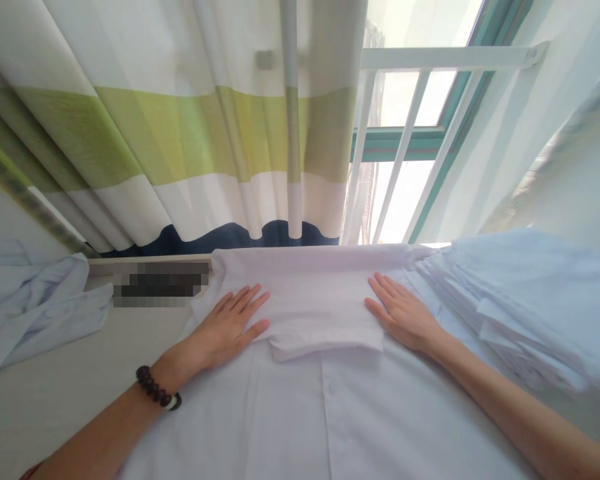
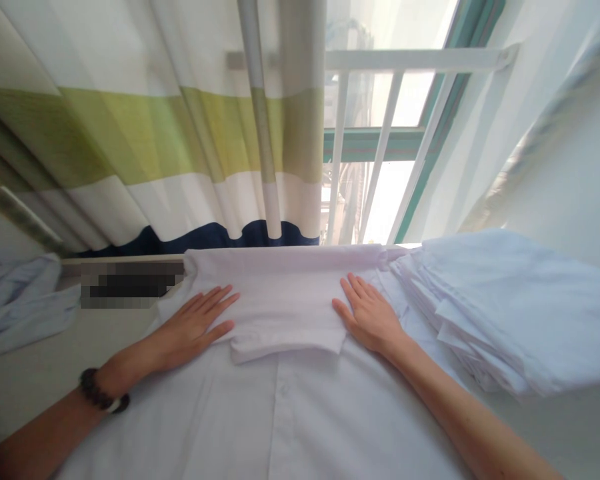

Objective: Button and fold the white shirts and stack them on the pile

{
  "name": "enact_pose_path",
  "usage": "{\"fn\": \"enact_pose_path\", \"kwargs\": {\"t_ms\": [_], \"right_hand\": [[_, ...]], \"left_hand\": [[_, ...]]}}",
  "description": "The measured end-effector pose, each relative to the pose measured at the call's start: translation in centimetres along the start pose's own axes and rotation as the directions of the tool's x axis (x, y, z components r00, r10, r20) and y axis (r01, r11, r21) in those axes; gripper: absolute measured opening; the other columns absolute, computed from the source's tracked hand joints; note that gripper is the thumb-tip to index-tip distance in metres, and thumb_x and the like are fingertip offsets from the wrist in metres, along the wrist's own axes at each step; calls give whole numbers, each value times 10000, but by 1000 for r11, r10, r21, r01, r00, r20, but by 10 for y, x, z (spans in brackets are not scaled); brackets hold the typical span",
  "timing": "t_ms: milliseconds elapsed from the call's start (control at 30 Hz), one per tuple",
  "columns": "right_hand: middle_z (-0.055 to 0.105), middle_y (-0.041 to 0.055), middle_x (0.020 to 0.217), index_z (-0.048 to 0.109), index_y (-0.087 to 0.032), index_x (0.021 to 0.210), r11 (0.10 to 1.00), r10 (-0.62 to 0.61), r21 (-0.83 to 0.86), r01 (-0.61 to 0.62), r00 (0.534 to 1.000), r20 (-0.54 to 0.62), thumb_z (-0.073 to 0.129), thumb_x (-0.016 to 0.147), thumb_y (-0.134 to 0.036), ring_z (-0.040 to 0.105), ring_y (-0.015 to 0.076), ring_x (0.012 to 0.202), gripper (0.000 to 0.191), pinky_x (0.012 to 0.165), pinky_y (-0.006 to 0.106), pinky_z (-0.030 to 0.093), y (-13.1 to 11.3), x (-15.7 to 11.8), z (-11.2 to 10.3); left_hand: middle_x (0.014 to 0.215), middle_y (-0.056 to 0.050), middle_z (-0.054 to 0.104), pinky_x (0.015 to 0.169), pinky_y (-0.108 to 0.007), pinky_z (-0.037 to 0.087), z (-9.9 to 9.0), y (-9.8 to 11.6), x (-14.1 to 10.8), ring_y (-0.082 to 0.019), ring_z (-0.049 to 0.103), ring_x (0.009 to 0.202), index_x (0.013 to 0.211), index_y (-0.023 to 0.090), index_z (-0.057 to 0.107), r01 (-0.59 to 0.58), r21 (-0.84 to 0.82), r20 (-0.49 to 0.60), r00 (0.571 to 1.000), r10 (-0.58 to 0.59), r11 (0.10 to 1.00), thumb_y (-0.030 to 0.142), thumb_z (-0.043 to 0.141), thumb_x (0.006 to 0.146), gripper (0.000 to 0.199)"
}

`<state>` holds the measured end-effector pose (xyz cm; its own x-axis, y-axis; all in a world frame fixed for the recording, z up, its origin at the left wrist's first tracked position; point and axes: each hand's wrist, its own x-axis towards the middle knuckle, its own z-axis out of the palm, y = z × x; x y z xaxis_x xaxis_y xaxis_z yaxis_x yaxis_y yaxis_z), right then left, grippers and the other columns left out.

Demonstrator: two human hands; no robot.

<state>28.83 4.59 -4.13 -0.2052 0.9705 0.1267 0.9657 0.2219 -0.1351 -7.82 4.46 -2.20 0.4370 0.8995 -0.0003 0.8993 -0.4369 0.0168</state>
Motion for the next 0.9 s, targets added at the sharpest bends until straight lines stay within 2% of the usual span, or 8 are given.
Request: {"fn": "enact_pose_path", "kwargs": {"t_ms": [100,200,333,400,500,633,733,900], "right_hand": [[327,158,1492,393,-81,1405,997,-82,7,83,992,-95,246,965,-448,262,269,1390,592,1136,472,224,-8,-8,-4],[348,151,1487,355,-126,1420,962,-256,47,271,945,-205,294,975,-406,276,257,1387,529,1124,500,248,-24,-28,-16],[466,148,1384,407,-177,1354,837,-489,122,533,830,-268,479,919,-394,393,272,1298,492,1024,463,400,-42,-56,-29],[567,143,1199,496,-179,1217,810,-511,137,570,800,-314,546,885,-323,525,264,1102,365,898,435,477,-43,-64,-28],[602,93,971,529,-192,1041,819,-472,153,553,801,-369,523,856,-146,560,214,860,190,759,389,495,-38,-67,-18],[575,97,1022,507,-199,1086,840,-381,225,493,833,-400,504,803,-67,549,217,900,312,766,370,483,-33,-66,-12],[558,101,1094,499,-203,1148,835,-350,325,444,885,-307,516,815,-114,529,225,982,346,829,375,465,-35,-64,-18],[583,50,907,577,-213,1008,797,-236,569,204,972,-19,464,914,-350,539,180,822,201,729,323,461,-34,-53,-33]], "left_hand": [[1508,-106,315,1127,-531,184,-9,15,-5,-286,283,1384,1430,190,366,-53,20,-77,996,54,998,479,302,965,552],[1469,-88,385,1130,-522,188,-26,44,-15,-253,324,1357,1398,226,387,-227,20,-214,950,226,974,399,335,985,451],[1223,-110,535,974,-427,419,-39,75,-27,-254,486,1139,1227,202,513,-409,-8,-312,868,386,913,302,527,909,334],[1064,-107,565,873,-416,463,-37,79,-28,-248,526,992,1081,171,557,-434,12,-347,843,411,901,213,548,873,213],[938,-84,572,786,-376,475,-29,75,-25,-226,529,892,974,161,552,-505,37,-358,799,484,862,103,505,846,148],[962,-77,586,789,-367,463,-24,72,-22,-225,526,914,1041,166,543,-572,71,-388,739,551,817,49,483,819,258],[1041,-77,592,851,-380,451,-22,73,-24,-232,523,989,1064,174,541,-557,2,-374,769,517,830,67,491,827,265],[1136,-77,572,918,-355,451,-17,69,-21,-203,540,1036,1189,194,525,-329,-360,-258,934,246,873,269,502,911,289]]}}
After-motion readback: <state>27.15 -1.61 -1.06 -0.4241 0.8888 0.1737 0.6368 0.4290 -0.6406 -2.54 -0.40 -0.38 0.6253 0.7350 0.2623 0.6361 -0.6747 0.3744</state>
